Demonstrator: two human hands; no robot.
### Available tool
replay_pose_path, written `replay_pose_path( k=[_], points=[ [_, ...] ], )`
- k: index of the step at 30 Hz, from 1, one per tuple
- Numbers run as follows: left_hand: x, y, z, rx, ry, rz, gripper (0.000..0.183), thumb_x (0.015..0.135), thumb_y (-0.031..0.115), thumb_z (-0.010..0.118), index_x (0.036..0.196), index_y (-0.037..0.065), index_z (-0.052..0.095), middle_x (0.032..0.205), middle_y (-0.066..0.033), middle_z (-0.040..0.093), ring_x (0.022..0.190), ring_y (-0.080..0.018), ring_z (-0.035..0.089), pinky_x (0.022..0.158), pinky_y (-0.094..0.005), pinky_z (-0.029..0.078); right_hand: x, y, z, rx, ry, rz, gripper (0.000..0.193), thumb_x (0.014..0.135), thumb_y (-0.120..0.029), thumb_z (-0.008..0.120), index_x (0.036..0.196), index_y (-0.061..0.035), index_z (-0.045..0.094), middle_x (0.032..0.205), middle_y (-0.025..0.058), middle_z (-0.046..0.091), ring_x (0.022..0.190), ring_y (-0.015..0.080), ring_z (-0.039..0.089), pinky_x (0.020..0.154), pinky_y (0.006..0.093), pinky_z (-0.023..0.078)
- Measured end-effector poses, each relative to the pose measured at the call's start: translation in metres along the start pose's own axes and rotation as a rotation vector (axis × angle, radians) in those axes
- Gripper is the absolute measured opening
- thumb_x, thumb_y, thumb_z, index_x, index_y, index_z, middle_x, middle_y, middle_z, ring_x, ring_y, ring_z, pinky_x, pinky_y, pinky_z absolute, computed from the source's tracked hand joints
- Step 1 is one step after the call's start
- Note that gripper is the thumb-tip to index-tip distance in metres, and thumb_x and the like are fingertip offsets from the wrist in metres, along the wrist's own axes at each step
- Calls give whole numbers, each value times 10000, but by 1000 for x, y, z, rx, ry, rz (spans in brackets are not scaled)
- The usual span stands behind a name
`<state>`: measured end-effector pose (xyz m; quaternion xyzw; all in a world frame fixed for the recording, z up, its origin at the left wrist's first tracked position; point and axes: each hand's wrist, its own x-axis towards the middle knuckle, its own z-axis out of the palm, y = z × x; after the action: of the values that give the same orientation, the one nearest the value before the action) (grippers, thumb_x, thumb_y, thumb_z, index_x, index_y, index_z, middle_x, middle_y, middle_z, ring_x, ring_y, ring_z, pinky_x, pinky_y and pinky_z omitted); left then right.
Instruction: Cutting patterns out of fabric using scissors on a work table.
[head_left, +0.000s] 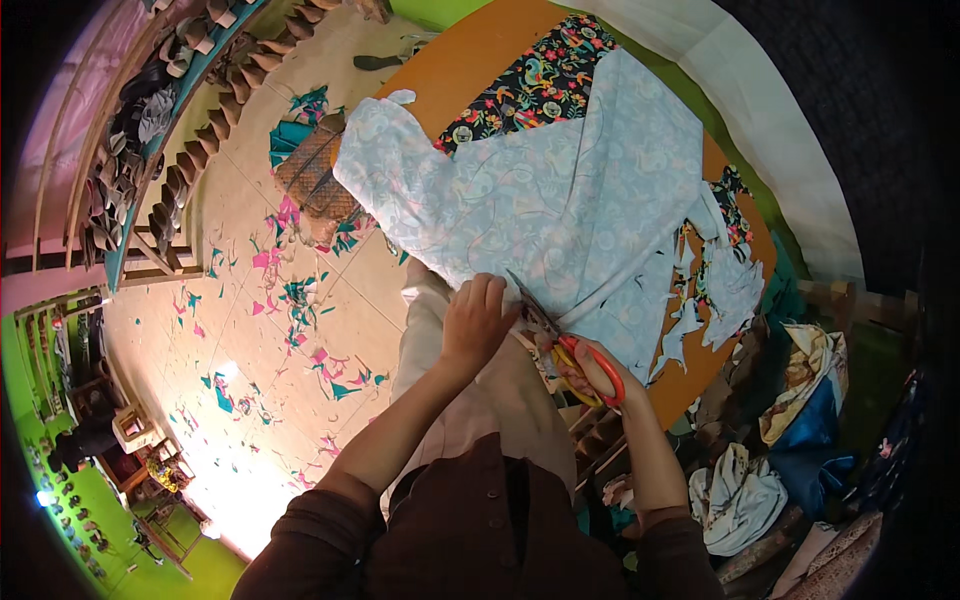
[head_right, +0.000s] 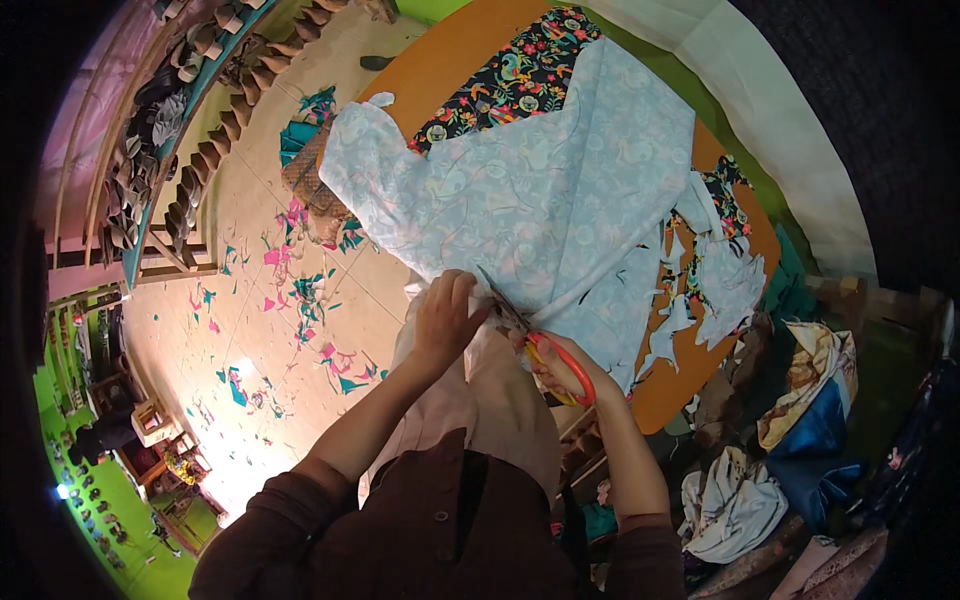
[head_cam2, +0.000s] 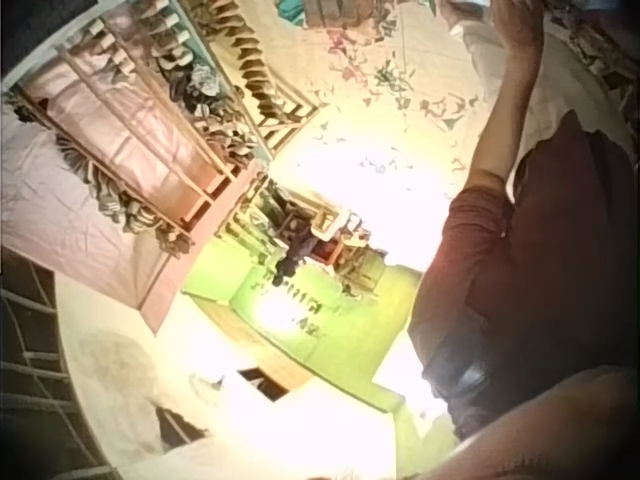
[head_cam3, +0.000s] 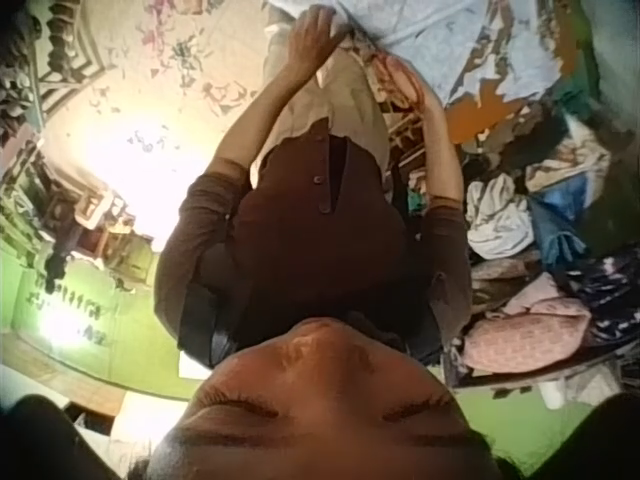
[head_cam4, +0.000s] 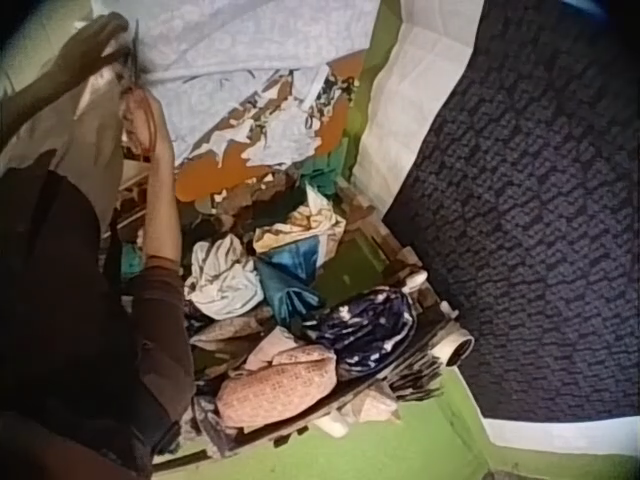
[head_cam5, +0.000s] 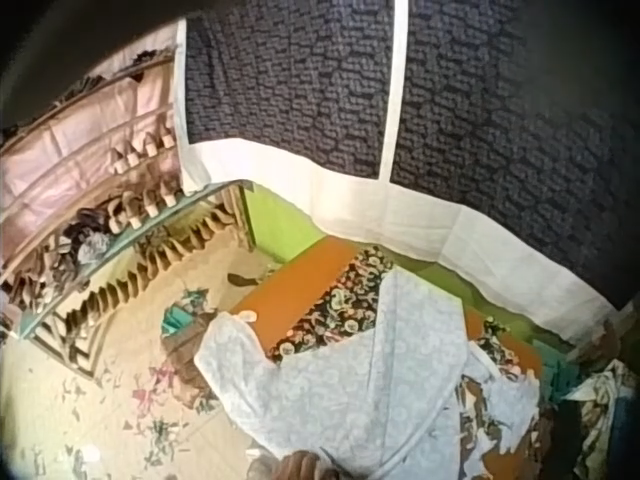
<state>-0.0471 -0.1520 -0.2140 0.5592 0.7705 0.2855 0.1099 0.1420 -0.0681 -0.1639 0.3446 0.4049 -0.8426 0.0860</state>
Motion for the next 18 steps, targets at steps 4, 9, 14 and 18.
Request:
replay_pose_path(
  k=[4,9,14,18],
  points=[
    [2,-3,3,8,19,35,264,679,100,621,911,63,500,834,-76,517,730,-248,534,595,-350,449,1,-2,-3,-49,9,52,706,727,-677,381,1031,-41,418,652,-26,385,450,19,315,386,155,276],
    [0,1,-4,-10,92,144,162,695,47,593,851,53,550,796,-60,539,691,-231,549,561,-331,452,8,-8,-6,-33,-91,30,599,826,-605,330,1008,-46,443,665,-12,349,507,63,322,472,201,314],
    [-4,1,-10,-14,150,181,214,673,19,598,884,53,600,815,-52,555,696,-209,549,571,-311,452,25,-30,-16,-309,-253,16,594,796,-672,270,776,-85,358,669,-14,338,554,77,341,502,211,325],
    [-3,-1,-14,-4,153,189,247,658,4,596,901,50,602,819,-53,556,699,-205,545,576,-305,449,34,-21,-23,-202,-231,77,650,770,-694,296,831,-59,420,677,-16,351,555,64,338,485,199,320]
  ],
)
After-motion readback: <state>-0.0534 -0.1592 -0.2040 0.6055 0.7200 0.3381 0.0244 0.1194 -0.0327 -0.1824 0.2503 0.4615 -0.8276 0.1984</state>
